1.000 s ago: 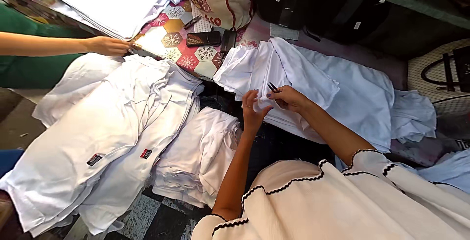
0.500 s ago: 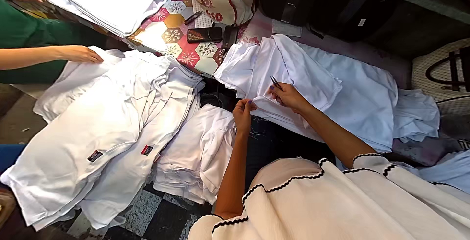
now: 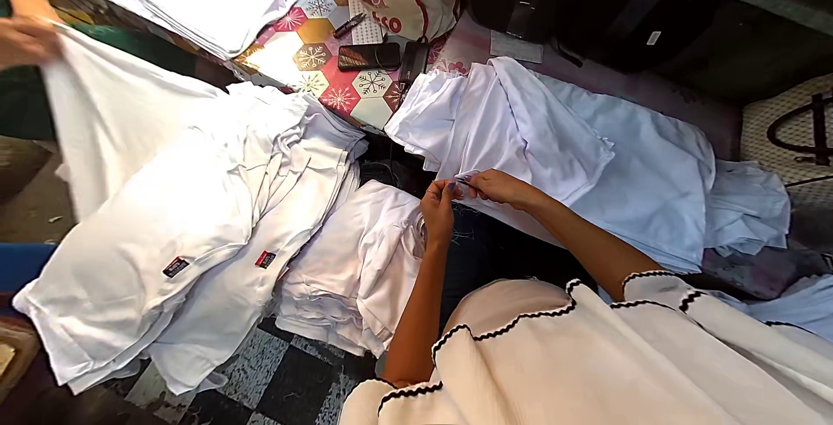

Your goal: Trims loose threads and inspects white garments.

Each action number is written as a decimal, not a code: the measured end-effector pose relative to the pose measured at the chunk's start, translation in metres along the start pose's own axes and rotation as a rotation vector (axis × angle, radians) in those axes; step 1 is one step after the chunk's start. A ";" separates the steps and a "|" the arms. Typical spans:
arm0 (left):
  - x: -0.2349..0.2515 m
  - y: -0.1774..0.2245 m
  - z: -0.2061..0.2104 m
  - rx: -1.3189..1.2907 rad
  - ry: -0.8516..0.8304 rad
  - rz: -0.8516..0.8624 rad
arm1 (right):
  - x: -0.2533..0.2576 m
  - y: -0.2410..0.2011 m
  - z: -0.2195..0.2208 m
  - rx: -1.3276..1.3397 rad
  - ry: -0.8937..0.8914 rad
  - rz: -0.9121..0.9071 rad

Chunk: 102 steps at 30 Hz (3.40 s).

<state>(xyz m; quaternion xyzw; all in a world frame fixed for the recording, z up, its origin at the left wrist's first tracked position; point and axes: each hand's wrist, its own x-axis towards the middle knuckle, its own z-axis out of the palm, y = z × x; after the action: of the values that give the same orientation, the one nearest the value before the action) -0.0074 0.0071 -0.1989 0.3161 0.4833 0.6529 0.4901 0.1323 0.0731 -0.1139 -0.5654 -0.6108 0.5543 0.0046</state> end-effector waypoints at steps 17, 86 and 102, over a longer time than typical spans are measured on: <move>0.011 0.021 -0.005 0.739 -0.172 0.108 | -0.016 0.038 -0.007 -0.507 0.583 -0.468; 0.025 -0.041 -0.035 1.090 -0.213 0.790 | -0.134 0.064 -0.136 -0.322 1.213 -0.123; 0.024 -0.039 -0.007 0.883 -0.154 0.900 | -0.052 0.055 -0.023 -0.588 0.955 -0.662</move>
<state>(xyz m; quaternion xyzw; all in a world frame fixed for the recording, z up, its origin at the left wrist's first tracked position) -0.0085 0.0292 -0.2395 0.7068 0.4899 0.5097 0.0245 0.2033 0.0383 -0.1102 -0.5093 -0.8095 0.0210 0.2913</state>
